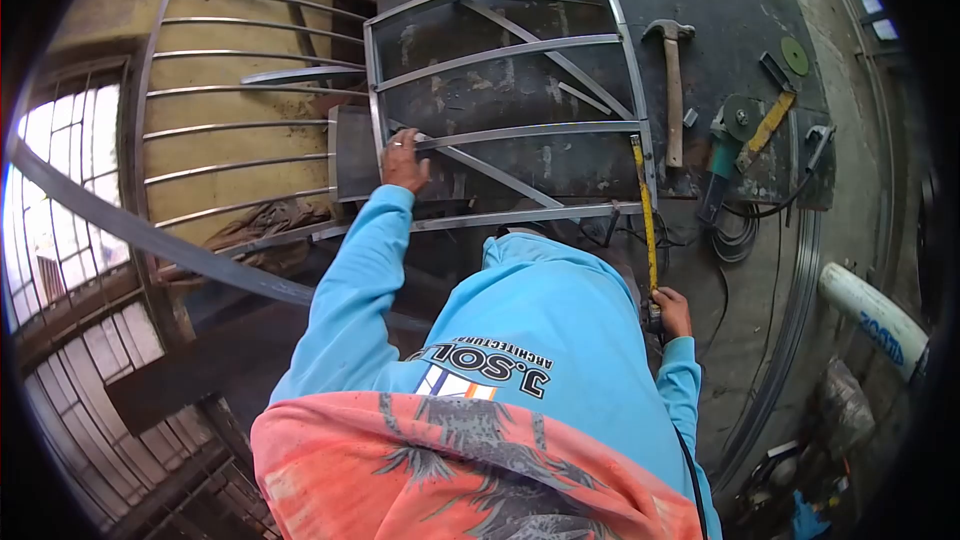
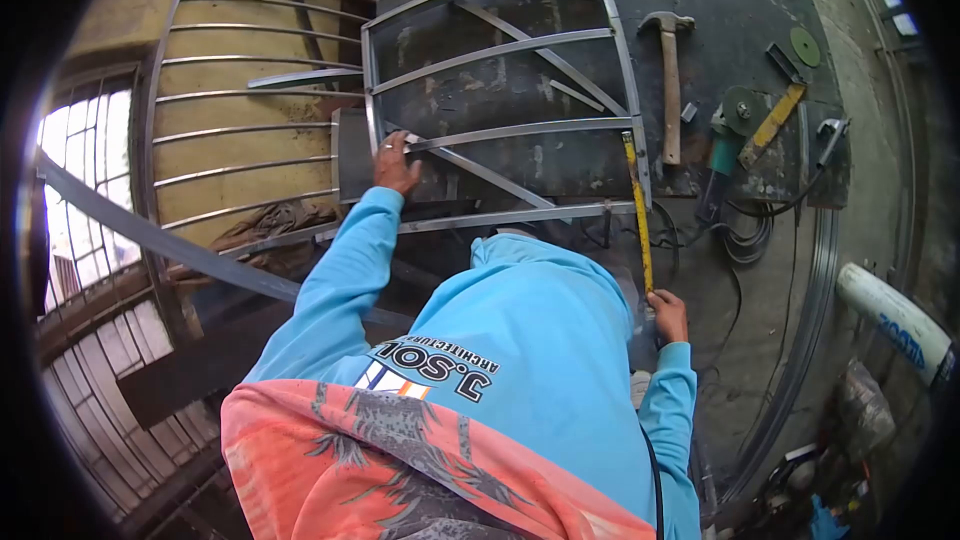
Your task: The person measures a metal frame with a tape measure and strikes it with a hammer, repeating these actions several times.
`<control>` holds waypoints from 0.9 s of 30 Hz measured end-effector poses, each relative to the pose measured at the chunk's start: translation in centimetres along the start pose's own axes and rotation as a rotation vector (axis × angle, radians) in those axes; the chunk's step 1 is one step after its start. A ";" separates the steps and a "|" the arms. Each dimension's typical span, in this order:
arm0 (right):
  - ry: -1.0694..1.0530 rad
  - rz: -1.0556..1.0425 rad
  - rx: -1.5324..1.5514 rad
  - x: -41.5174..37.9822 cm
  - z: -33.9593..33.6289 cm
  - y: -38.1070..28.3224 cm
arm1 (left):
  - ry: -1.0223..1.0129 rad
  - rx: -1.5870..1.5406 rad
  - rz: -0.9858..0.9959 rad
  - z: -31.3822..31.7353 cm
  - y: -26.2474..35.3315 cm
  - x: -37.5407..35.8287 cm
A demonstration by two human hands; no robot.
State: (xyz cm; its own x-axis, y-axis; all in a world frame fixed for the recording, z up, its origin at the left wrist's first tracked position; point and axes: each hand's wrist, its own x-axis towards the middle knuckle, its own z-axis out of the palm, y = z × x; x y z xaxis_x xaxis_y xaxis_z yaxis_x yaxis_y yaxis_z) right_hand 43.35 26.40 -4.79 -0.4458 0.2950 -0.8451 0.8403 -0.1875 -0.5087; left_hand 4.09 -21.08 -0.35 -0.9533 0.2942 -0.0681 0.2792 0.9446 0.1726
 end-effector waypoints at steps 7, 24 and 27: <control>0.106 -0.012 -0.196 -4.2 1.4 -4.5 | -0.265 0.165 0.173 1.2 -6.9 1.9; 0.215 -0.001 -0.202 -4.6 4.0 -6.6 | -0.236 0.037 0.183 1.2 -1.1 3.7; 0.222 -0.017 -0.194 -4.4 4.1 -5.7 | -0.267 0.073 0.146 1.0 -0.8 4.3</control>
State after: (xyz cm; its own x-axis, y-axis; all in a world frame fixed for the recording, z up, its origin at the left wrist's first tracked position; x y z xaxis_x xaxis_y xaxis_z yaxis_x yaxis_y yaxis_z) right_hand 39.31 22.35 1.18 -0.4000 0.4987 -0.7689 0.8860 -0.0042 -0.4636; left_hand -0.11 -20.40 -1.76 -0.8412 0.4463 -0.3052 0.4277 0.8946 0.1295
